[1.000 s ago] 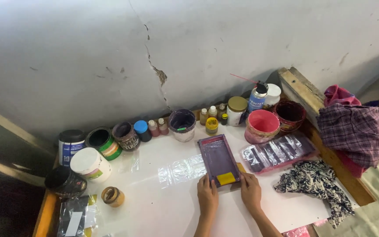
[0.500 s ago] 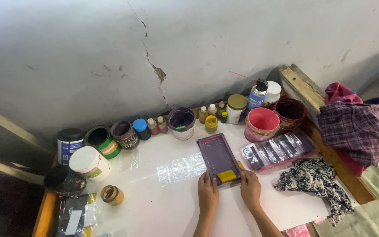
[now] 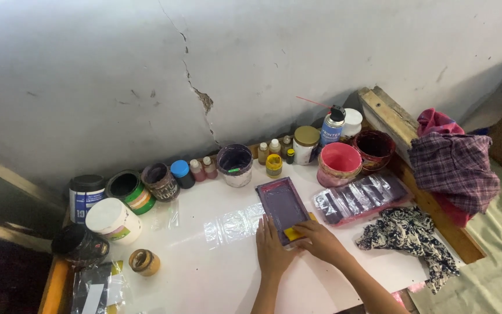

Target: Preparing a small screen printing frame by mixing ink and cleaning the workspace.

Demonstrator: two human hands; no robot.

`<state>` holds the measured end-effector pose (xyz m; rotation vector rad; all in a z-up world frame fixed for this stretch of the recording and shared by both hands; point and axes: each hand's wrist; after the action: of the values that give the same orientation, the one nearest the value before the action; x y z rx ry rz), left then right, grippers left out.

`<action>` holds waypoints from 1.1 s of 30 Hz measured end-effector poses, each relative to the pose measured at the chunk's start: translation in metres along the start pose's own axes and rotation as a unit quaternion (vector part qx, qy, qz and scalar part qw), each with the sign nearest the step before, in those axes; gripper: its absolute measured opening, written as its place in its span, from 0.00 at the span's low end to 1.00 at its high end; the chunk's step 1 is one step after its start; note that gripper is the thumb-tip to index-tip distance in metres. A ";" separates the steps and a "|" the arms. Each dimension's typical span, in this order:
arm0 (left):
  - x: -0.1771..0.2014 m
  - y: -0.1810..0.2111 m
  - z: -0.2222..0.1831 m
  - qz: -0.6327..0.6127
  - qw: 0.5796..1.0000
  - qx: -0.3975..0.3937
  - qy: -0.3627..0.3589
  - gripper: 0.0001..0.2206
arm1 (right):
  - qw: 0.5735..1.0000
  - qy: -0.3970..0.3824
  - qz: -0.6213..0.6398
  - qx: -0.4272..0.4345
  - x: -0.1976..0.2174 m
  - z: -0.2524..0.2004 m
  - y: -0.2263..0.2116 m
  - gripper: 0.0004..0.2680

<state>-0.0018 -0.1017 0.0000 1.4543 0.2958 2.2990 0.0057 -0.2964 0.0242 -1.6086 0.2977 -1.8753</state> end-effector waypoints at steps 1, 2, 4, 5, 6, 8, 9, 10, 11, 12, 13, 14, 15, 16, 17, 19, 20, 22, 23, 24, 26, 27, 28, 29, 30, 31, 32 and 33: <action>0.000 0.001 0.001 0.000 1.000 0.000 0.002 0.65 | 1.000 0.001 -0.001 0.001 -0.002 0.006 0.004 0.17; 0.000 0.002 0.002 -0.005 1.000 0.010 0.001 0.65 | 1.000 -0.024 -0.018 0.004 -0.003 0.013 0.009 0.17; 0.007 0.005 0.002 -0.009 1.000 0.023 -0.001 0.65 | 0.998 -0.053 -0.033 0.007 -0.002 0.020 0.009 0.17; 0.012 0.008 0.005 -0.018 0.997 0.053 -0.048 0.62 | 0.997 -0.074 -0.033 0.009 0.003 0.023 0.007 0.14; 0.018 0.011 0.008 -0.027 0.992 0.082 -0.095 0.59 | 0.995 -0.094 -0.033 0.012 0.007 0.027 0.004 0.12; 0.004 0.003 0.003 -0.019 0.997 0.051 -0.049 0.55 | 0.996 -0.085 -0.004 0.031 0.020 0.036 -0.008 0.04; -0.003 0.000 0.000 -0.012 1.000 0.017 -0.002 0.52 | 0.996 -0.075 0.026 0.051 0.026 0.041 -0.013 0.06; -0.004 0.000 -0.001 -0.012 1.000 0.018 -0.003 0.52 | 0.995 -0.076 0.026 0.050 0.026 0.045 -0.013 0.06; -0.005 -0.001 -0.001 -0.016 1.000 0.017 0.005 0.51 | 0.995 -0.098 0.007 0.026 0.026 0.050 -0.013 0.06; -0.006 -0.001 -0.002 -0.020 1.000 0.015 0.013 0.51 | 0.993 -0.121 -0.012 0.001 0.026 0.055 -0.013 0.07; -0.005 -0.001 -0.001 -0.019 1.000 0.015 0.013 0.51 | 0.993 -0.120 -0.012 0.001 0.026 0.059 -0.014 0.07; -0.004 -0.001 -0.001 -0.009 1.000 0.015 0.000 0.51 | 0.993 -0.115 -0.021 -0.009 0.027 0.063 -0.014 0.08; -0.004 0.000 -0.001 -0.001 1.000 0.014 -0.012 0.52 | 0.993 -0.110 -0.030 -0.020 0.028 0.067 -0.014 0.08; -0.005 -0.001 -0.001 -0.001 1.000 0.013 -0.012 0.52 | 0.993 -0.109 -0.030 -0.021 0.029 0.071 -0.015 0.08; -0.006 -0.001 -0.001 0.000 1.000 0.011 0.004 0.52 | 0.993 -0.105 -0.014 -0.056 0.031 0.074 -0.016 0.10; -0.006 0.000 -0.001 0.000 1.000 0.009 0.020 0.52 | 0.991 -0.100 0.003 -0.093 0.035 0.081 -0.019 0.12; -0.005 0.001 -0.001 0.002 1.000 0.013 0.010 0.52 | 0.992 -0.085 0.010 -0.096 0.038 0.084 -0.020 0.12; -0.003 0.002 0.000 0.004 1.000 0.018 0.001 0.52 | 0.992 -0.071 0.017 -0.098 0.039 0.093 -0.022 0.12; -0.003 0.003 0.000 0.005 1.000 0.018 0.008 0.52 | 0.991 -0.062 0.005 -0.121 0.038 0.097 -0.022 0.12; -0.003 0.003 0.000 0.006 1.000 0.018 0.014 0.52 | 0.988 -0.052 -0.008 -0.144 0.037 0.101 -0.023 0.13; 0.000 0.004 -0.001 0.000 1.000 0.013 0.019 0.52 | 0.986 -0.054 -0.029 -0.153 0.034 0.106 -0.025 0.12; 0.001 0.004 -0.001 -0.006 1.000 0.007 0.024 0.51 | 0.984 -0.055 -0.051 -0.163 0.032 0.108 -0.026 0.12; 0.000 0.003 0.000 -0.006 1.000 0.007 0.025 0.51 | 0.984 -0.054 -0.051 -0.163 0.036 0.107 -0.035 0.12; -0.001 0.003 -0.001 -0.006 0.999 0.002 0.039 0.52 | 0.977 -0.059 -0.063 -0.193 0.039 0.106 -0.044 0.13; -0.002 0.003 -0.002 -0.006 0.999 -0.002 0.054 0.52 | 0.970 -0.062 -0.075 -0.224 0.043 0.104 -0.052 0.13; -0.001 0.003 -0.001 -0.007 0.999 -0.001 0.054 0.52 | 0.970 -0.063 -0.075 -0.224 0.038 0.101 -0.048 0.13; -0.001 0.003 0.000 -0.007 0.999 0.005 0.042 0.52 | 0.968 -0.045 -0.099 -0.225 0.033 0.099 -0.045 0.13; 0.000 0.004 0.001 -0.008 0.999 0.011 0.029 0.52 | 0.966 -0.028 -0.123 -0.227 0.028 0.097 -0.041 0.13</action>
<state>-0.0019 -0.1052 0.0013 1.3914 0.3492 2.3349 0.0830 -0.2594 0.0910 -2.0786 0.5576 -2.0441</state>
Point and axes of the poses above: each hand's wrist, its own z-axis towards the middle knuckle, its own x-axis out of the back of the hand, y = z × x, and after that the axes turned 12 degrees about y, right-handed
